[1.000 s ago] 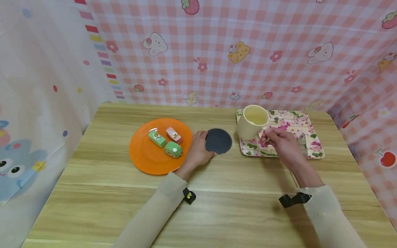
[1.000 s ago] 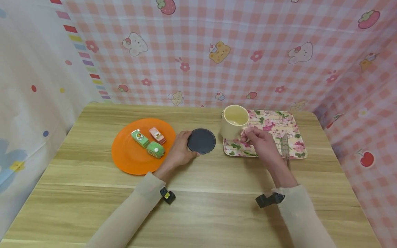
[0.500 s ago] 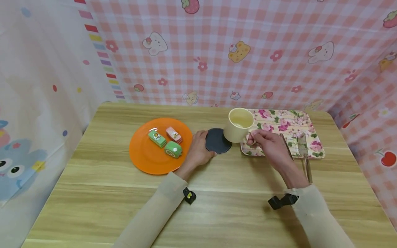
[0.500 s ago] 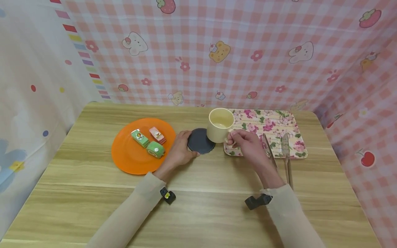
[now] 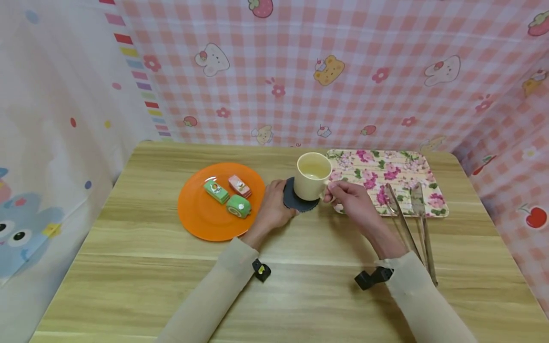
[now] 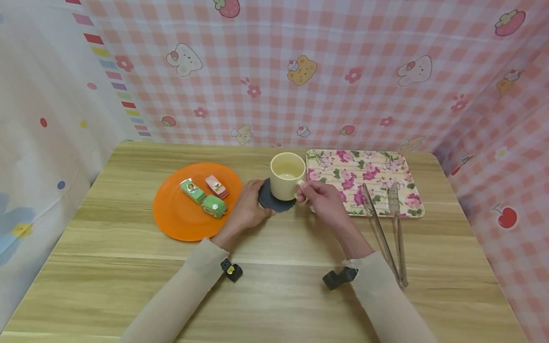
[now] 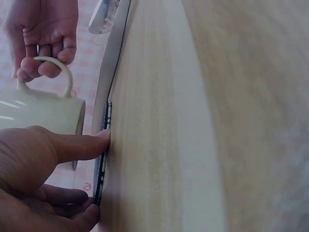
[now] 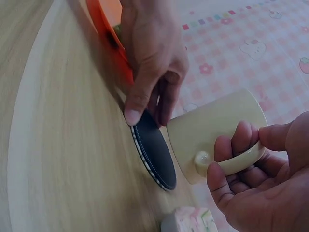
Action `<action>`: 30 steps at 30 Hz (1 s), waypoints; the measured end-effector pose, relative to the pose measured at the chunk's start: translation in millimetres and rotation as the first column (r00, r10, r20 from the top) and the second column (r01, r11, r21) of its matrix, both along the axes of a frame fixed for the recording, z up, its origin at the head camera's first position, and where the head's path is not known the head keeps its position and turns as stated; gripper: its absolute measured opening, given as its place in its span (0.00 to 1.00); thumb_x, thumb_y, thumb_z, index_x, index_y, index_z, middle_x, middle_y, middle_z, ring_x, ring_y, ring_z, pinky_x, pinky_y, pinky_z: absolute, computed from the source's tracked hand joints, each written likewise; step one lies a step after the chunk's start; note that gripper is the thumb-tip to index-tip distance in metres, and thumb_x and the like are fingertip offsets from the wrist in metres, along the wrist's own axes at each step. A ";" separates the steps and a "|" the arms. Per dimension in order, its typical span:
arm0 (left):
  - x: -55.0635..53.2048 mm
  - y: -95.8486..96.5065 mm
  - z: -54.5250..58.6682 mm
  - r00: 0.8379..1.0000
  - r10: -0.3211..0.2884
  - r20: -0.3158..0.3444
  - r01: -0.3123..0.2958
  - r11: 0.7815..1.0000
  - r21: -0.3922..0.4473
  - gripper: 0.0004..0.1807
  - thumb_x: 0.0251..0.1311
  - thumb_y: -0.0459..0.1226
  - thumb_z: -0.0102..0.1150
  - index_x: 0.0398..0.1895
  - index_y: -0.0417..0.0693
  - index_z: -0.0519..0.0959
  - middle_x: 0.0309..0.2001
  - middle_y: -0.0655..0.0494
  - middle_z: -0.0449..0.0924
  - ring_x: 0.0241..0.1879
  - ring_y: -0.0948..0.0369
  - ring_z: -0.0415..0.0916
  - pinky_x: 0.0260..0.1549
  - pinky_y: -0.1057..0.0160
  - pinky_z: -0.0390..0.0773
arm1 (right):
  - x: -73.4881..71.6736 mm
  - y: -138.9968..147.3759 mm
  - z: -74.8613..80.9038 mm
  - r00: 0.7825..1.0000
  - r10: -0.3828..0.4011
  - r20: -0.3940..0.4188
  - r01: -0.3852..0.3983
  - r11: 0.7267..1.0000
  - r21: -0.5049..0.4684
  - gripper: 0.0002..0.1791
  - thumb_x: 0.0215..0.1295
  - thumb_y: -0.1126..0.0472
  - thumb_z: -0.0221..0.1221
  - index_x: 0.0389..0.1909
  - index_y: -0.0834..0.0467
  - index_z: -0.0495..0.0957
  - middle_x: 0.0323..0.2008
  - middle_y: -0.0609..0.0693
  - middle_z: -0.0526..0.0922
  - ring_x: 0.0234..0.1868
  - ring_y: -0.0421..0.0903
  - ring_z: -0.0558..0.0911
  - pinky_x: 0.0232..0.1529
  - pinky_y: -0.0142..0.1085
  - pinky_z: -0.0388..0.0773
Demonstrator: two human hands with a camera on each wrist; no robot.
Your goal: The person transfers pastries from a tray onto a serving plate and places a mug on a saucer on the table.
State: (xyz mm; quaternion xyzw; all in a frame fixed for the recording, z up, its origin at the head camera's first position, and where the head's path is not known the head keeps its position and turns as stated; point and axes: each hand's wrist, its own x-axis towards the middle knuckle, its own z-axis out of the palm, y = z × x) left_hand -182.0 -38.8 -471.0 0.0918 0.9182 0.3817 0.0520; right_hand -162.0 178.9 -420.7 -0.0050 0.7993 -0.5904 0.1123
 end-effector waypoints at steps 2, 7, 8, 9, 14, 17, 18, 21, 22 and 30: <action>0.0 -0.4 -0.5 1.000 -0.001 -0.013 0.001 1.000 0.008 0.48 0.50 0.35 0.79 0.74 0.33 0.65 0.71 0.39 0.67 0.71 0.44 0.63 0.75 0.49 0.66 | -0.4 -4.9 -0.6 1.000 -0.007 0.003 0.007 1.000 0.001 0.20 0.82 0.54 0.49 0.49 0.69 0.79 0.34 0.46 0.83 0.41 0.42 0.80 0.54 0.46 0.81; -0.2 0.3 -1.3 1.000 0.003 -0.030 -0.002 1.000 0.015 0.47 0.48 0.35 0.79 0.72 0.34 0.67 0.69 0.39 0.69 0.70 0.44 0.65 0.74 0.50 0.67 | -2.3 -12.2 -5.7 1.000 -0.001 0.004 0.001 1.000 0.019 0.21 0.81 0.54 0.50 0.47 0.69 0.79 0.33 0.47 0.83 0.41 0.43 0.80 0.52 0.46 0.82; -0.4 0.7 -1.6 1.000 0.004 -0.030 -0.003 1.000 0.013 0.47 0.47 0.35 0.80 0.72 0.34 0.67 0.69 0.39 0.69 0.70 0.44 0.65 0.74 0.50 0.67 | -2.6 -13.1 -7.1 1.000 -0.002 0.008 0.002 1.000 0.019 0.21 0.81 0.54 0.50 0.47 0.69 0.79 0.33 0.46 0.83 0.41 0.43 0.80 0.52 0.47 0.82; -0.6 1.1 -1.9 1.000 0.005 -0.028 -0.004 1.000 0.013 0.48 0.47 0.35 0.80 0.72 0.34 0.67 0.69 0.39 0.69 0.70 0.44 0.65 0.74 0.50 0.67 | -2.7 -14.0 -8.2 1.000 -0.003 0.014 0.002 1.000 0.017 0.21 0.81 0.54 0.50 0.47 0.70 0.79 0.33 0.46 0.83 0.41 0.43 0.80 0.53 0.47 0.82; -1.6 2.8 -3.6 1.000 0.015 -0.012 -0.014 1.000 0.027 0.50 0.46 0.35 0.80 0.73 0.32 0.65 0.69 0.39 0.68 0.70 0.44 0.64 0.75 0.50 0.66 | -2.0 -18.0 -12.6 0.999 -0.012 0.039 0.012 1.000 0.003 0.21 0.81 0.53 0.50 0.47 0.69 0.79 0.33 0.46 0.83 0.41 0.41 0.80 0.56 0.49 0.82; -1.2 2.9 -3.5 1.000 0.018 -0.010 -0.018 0.999 0.031 0.49 0.46 0.35 0.80 0.73 0.32 0.65 0.69 0.39 0.68 0.70 0.45 0.64 0.76 0.50 0.65 | -1.2 -20.1 -14.3 0.999 -0.017 0.037 0.017 1.000 -0.004 0.21 0.81 0.53 0.50 0.46 0.69 0.80 0.33 0.47 0.83 0.41 0.41 0.80 0.56 0.49 0.82; -0.8 2.7 -3.1 1.000 0.019 -0.009 -0.018 0.999 0.033 0.49 0.47 0.35 0.80 0.73 0.32 0.65 0.69 0.39 0.69 0.70 0.45 0.64 0.76 0.50 0.65 | -1.0 -20.5 -15.1 0.999 -0.018 0.034 0.018 1.000 -0.002 0.21 0.81 0.53 0.51 0.46 0.69 0.80 0.33 0.47 0.83 0.41 0.41 0.80 0.57 0.49 0.82; 0.5 1.6 -1.9 1.000 0.010 -0.022 -0.009 1.000 0.017 0.49 0.48 0.36 0.80 0.73 0.33 0.65 0.69 0.39 0.69 0.70 0.45 0.64 0.76 0.51 0.65 | -0.2 -21.8 -17.6 0.999 -0.016 0.031 0.016 1.000 -0.002 0.21 0.81 0.52 0.51 0.46 0.68 0.80 0.33 0.46 0.83 0.42 0.41 0.80 0.56 0.46 0.82; 0.9 1.2 -1.7 1.000 0.008 -0.029 -0.008 1.000 0.016 0.48 0.48 0.36 0.80 0.72 0.32 0.66 0.68 0.39 0.69 0.70 0.45 0.64 0.76 0.51 0.65 | 0.2 -22.2 -18.3 1.000 -0.013 0.029 0.013 1.000 0.002 0.21 0.81 0.52 0.51 0.46 0.68 0.81 0.34 0.46 0.83 0.42 0.41 0.80 0.55 0.46 0.82; 1.8 0.8 -2.0 0.999 0.006 -0.050 -0.006 1.000 0.013 0.47 0.48 0.35 0.79 0.72 0.32 0.66 0.68 0.38 0.69 0.70 0.44 0.64 0.75 0.50 0.66 | 2.0 -21.4 -21.9 1.000 0.019 0.024 -0.018 1.000 -0.013 0.23 0.80 0.49 0.51 0.47 0.66 0.81 0.36 0.48 0.84 0.43 0.46 0.82 0.53 0.47 0.85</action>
